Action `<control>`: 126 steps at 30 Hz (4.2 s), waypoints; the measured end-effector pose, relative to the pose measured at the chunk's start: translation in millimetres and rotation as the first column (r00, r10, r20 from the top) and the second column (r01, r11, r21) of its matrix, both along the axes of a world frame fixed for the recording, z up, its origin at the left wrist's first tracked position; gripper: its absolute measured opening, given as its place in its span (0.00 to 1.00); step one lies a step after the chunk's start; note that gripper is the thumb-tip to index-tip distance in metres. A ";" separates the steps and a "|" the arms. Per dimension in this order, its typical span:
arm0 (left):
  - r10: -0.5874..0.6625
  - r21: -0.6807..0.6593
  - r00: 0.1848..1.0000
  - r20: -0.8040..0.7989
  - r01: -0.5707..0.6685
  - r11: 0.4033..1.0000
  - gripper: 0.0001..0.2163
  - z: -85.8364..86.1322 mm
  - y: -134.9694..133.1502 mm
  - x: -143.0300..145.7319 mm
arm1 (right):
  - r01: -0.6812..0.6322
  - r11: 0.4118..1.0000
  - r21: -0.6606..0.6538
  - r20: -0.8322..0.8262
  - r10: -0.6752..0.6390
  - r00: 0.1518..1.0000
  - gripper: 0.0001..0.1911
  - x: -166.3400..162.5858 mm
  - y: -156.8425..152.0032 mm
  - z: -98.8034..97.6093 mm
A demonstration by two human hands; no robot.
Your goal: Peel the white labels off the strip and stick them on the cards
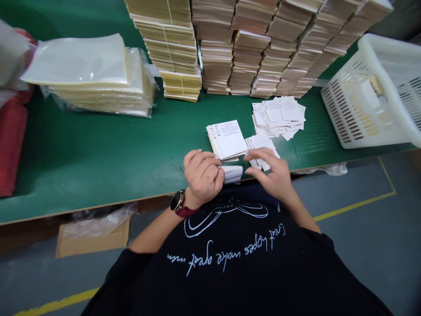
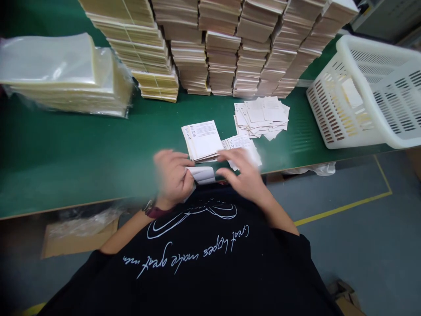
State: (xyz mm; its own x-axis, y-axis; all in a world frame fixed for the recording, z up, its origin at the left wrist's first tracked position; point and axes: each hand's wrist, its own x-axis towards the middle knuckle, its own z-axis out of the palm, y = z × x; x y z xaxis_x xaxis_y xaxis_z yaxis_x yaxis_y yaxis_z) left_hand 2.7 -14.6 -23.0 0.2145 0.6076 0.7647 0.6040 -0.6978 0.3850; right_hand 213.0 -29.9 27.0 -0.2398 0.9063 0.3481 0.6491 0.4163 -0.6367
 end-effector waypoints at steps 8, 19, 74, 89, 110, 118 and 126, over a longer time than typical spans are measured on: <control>-0.030 -0.067 0.978 -0.207 0.017 0.998 0.12 25.0 -6.2 -7.7 | -0.178 0.983 -0.046 -0.369 0.149 0.918 0.05 -20.6 -8.8 -9.5; -0.284 -0.200 0.943 -0.172 0.249 0.948 0.07 29.7 7.7 -12.8 | 0.162 0.941 0.298 -0.361 -0.046 0.931 0.11 -8.0 13.1 5.2; -0.188 -0.150 0.979 -0.076 0.175 0.973 0.08 10.5 1.4 -13.5 | 0.407 0.912 -0.054 0.353 -0.364 0.862 0.12 30.5 29.5 -0.5; -0.182 0.209 0.951 -0.248 0.237 0.949 0.16 33.1 6.5 -12.8 | -0.219 0.972 -0.091 -0.437 0.159 0.885 0.08 -16.7 -1.2 -4.2; -0.251 -0.144 0.912 -0.325 0.214 0.966 0.06 33.9 8.5 -12.9 | 0.281 0.959 -0.045 -0.431 -0.272 0.860 0.04 -4.8 33.3 10.5; -0.254 -0.106 0.911 -0.323 0.232 0.967 0.04 13.2 16.2 -11.5 | 0.146 0.935 -0.323 -0.252 -0.234 0.939 0.04 -34.2 71.5 -13.8; -0.274 -0.178 0.918 -0.287 0.230 0.957 0.05 11.0 13.6 -12.7 | 0.113 0.979 -0.169 0.018 -0.111 0.994 0.03 -34.2 73.3 -14.4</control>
